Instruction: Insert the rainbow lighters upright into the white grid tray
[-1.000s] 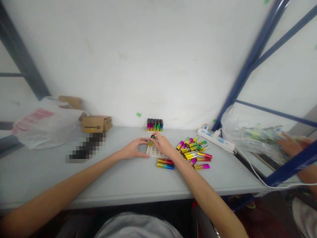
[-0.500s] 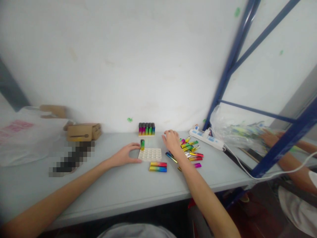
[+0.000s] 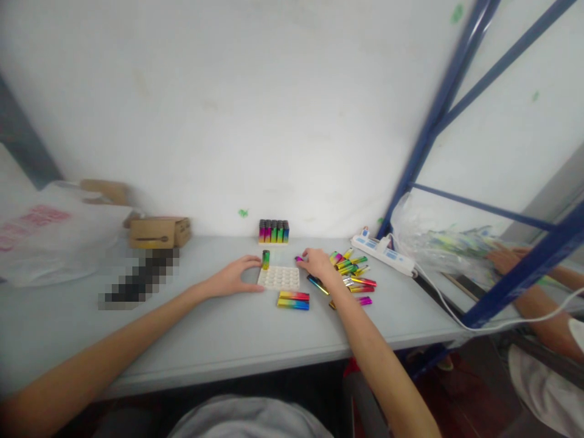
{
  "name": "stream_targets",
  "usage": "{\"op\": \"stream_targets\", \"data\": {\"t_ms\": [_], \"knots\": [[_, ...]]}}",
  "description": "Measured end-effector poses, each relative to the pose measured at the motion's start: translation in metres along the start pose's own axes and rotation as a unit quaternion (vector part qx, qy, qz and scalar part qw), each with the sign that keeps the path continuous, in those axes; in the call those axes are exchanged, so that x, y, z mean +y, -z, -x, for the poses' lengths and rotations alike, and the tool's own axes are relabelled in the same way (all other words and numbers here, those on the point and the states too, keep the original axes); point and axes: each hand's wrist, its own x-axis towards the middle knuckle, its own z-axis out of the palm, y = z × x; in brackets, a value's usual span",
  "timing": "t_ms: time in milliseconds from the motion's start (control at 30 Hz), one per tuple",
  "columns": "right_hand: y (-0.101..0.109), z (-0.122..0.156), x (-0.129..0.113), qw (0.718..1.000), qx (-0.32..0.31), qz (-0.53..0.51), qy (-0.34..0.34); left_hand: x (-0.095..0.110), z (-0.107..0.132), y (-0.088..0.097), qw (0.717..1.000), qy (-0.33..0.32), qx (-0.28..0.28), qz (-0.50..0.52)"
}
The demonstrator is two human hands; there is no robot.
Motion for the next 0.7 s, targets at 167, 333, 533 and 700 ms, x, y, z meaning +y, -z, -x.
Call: {"op": "stream_targets", "data": {"t_ms": [167, 333, 533, 700], "knots": [[-0.01, -0.007, -0.003, 0.984, 0.056, -0.101, 0.133, 0.0, 0.001, 0.0, 1.0, -0.012, 0.003, -0.001], [-0.019, -0.009, -0.011, 0.928, 0.049, -0.347, 0.125, 0.001, 0.002, 0.0, 1.0, -0.017, -0.001, -0.009], [-0.024, -0.004, -0.023, 0.895, 0.026, -0.427, 0.127, 0.004, 0.001, 0.0, 0.999, -0.031, 0.005, -0.014], [-0.028, 0.001, -0.034, 0.913, 0.062, -0.385, 0.122, 0.003, 0.002, 0.001, 0.999, -0.039, 0.003, -0.018]]}}
